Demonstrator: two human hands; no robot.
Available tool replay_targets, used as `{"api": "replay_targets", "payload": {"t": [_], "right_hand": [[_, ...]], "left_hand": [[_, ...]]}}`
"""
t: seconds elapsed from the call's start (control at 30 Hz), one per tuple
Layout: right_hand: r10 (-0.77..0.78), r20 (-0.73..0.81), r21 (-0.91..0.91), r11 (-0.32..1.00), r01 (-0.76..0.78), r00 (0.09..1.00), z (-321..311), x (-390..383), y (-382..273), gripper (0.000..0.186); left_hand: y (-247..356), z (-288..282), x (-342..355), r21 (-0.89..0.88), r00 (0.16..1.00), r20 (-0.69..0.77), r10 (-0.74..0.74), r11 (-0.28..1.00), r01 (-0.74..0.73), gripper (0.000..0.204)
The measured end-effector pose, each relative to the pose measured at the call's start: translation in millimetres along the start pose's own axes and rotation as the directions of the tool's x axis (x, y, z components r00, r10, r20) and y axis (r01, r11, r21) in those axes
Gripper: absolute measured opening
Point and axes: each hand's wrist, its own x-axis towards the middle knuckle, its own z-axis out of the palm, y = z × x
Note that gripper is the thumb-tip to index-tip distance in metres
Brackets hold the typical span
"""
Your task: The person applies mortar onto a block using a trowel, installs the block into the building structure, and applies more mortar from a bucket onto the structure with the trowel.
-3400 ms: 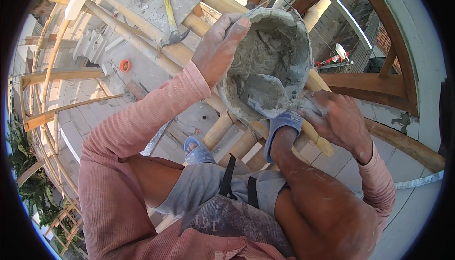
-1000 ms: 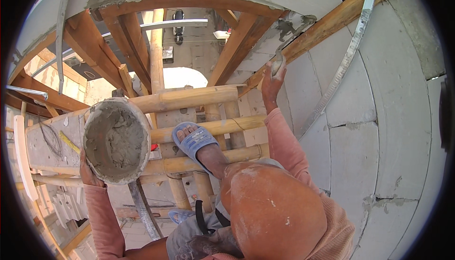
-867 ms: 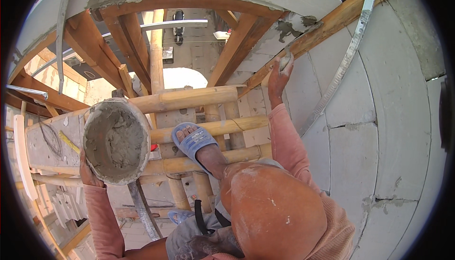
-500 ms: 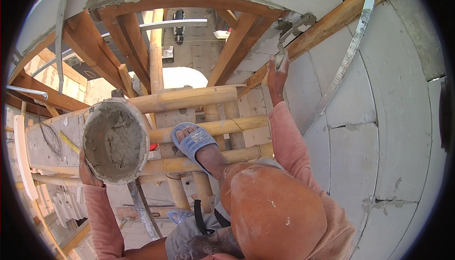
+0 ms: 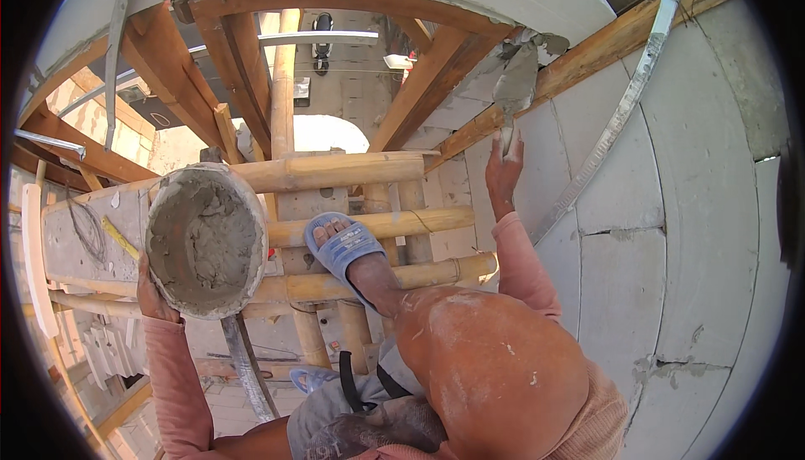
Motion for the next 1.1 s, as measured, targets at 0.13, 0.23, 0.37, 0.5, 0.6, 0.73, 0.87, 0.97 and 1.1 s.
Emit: {"api": "replay_targets", "payload": {"t": [0.13, 0.23, 0.37, 0.5, 0.6, 0.73, 0.87, 0.97, 1.1], "right_hand": [[0.018, 0.177, -0.296, 0.954, 0.036, 0.984, -98.4, -1.2, -44.8, 0.039], [-0.025, 0.297, -0.478, 0.862, 0.171, 0.954, -177.6, 36.2, -85.6, 0.035], [-0.111, 0.448, -0.698, 0.576, 0.425, 0.887, -218.1, 89.9, -161.2, 0.03], [-0.154, 0.604, -0.728, 0.292, 0.62, 0.782, -215.6, 158.5, -192.0, 0.025], [-0.155, 0.62, -0.766, 0.091, 0.636, 0.769, -216.4, 220.7, -197.3, 0.023], [-0.237, 0.605, -0.767, 0.079, 0.636, 0.76, -215.1, 264.7, -215.7, 0.024], [-0.252, 0.617, -0.767, 0.021, 0.641, 0.746, -228.9, 271.6, -230.3, 0.023], [-0.209, 0.592, -0.798, -0.012, 0.603, 0.779, -243.3, 252.3, -259.1, 0.023], [-0.077, 0.61, -0.787, 0.051, 0.615, 0.788, -222.3, 238.2, -256.6, 0.021]], "left_hand": [[1.9, -12.5, 2.6, 0.007, 0.999, -0.027, 0.034, 0.999, -0.034, 0.048], [-0.6, -5.3, 9.7, -0.012, 1.0, -0.02, 0.019, 1.0, -0.02, 0.047], [-2.1, -11.9, 20.4, -0.023, 1.0, 0.0, -0.007, 1.0, 0.007, 0.046], [-0.7, -15.6, 17.1, -0.011, 1.0, -0.001, 0.011, 1.0, -0.011, 0.046], [-3.2, -12.4, 20.1, -0.015, 1.0, 0.018, 0.019, 1.0, -0.019, 0.047], [-3.6, -15.6, 21.0, -0.018, 0.999, -0.032, 0.014, 1.0, -0.014, 0.047], [-2.6, -14.8, 19.2, -0.029, 0.999, 0.011, 0.042, 0.999, -0.042, 0.047], [-4.8, -20.2, 22.8, -0.078, 0.998, 0.057, 0.023, 0.997, -0.018, 0.048], [-1.1, -19.1, 16.8, -0.072, 1.0, 0.017, 0.027, 0.997, -0.026, 0.048]]}}
